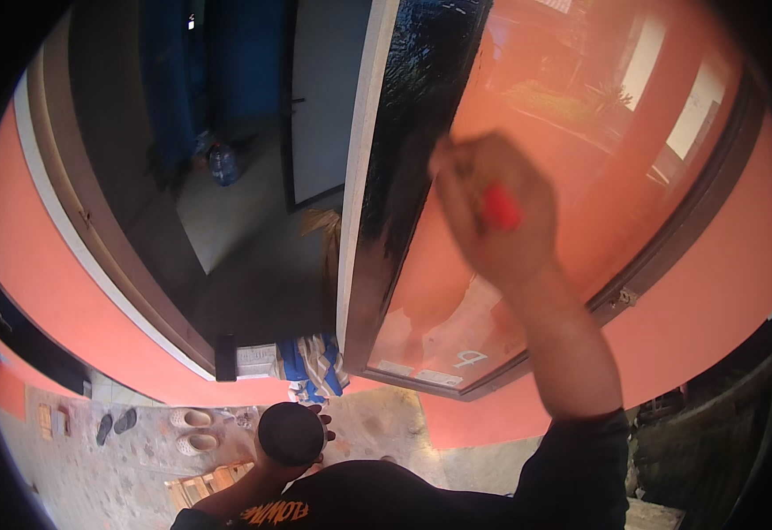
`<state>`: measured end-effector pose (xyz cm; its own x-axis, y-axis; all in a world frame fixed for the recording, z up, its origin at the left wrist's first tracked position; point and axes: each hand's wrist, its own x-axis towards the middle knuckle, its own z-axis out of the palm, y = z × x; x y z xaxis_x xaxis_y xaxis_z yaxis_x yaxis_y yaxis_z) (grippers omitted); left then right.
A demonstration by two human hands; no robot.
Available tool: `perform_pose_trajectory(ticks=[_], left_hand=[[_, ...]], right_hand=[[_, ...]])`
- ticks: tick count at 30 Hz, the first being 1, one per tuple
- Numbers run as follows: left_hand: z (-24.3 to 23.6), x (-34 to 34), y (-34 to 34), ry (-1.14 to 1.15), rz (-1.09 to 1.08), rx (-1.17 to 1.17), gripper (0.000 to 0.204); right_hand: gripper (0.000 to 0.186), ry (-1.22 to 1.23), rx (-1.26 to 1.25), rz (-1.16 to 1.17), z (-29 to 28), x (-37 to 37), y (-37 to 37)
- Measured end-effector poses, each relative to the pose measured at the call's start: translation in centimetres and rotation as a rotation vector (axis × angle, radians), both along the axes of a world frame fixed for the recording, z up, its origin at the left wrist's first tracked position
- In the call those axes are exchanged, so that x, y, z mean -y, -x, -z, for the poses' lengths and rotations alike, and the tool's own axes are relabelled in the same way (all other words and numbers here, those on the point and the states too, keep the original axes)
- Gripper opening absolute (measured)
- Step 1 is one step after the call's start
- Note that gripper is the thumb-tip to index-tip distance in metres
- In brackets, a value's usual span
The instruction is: The person paints the frame of a glass door black using a paintbrush and a small paint can. They repeatedly dip the brush into the can and apply paint along the edges and corners of the door frame.
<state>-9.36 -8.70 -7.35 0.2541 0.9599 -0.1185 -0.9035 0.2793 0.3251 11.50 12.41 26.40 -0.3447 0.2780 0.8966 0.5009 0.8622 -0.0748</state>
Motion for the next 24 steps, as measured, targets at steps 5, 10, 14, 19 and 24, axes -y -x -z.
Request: perform_pose_trajectory(ticks=[5, 10, 14, 19, 24], left_hand=[[-2.4, -0.4, 2.0, -0.113, 0.002, -0.386, 0.076], [-1.5, -0.7, 3.4, -0.038, 0.079, -0.281, 0.079], [-0.6, -1.1, 4.2, -0.083, 0.113, -0.238, 0.074], [-0.8, -2.0, 5.1, -0.138, 0.116, -0.247, 0.072], [-0.8, -2.3, 5.7, -0.065, 0.113, -0.17, 0.065]], right_hand=[[0.012, -0.453, -0.11, 0.04, -8.7, 0.2, 2.1], [0.011, -0.685, 0.286, 0.249, -6.2, -0.6, 1.8], [0.013, -0.308, 0.641, 0.131, 5.6, 1.0, 0.7], [0.013, 0.041, 0.603, -0.059, 9.1, 2.3, 0.9], [0.01, 0.139, 0.256, 0.052, -1.2, 0.1, 2.2]])
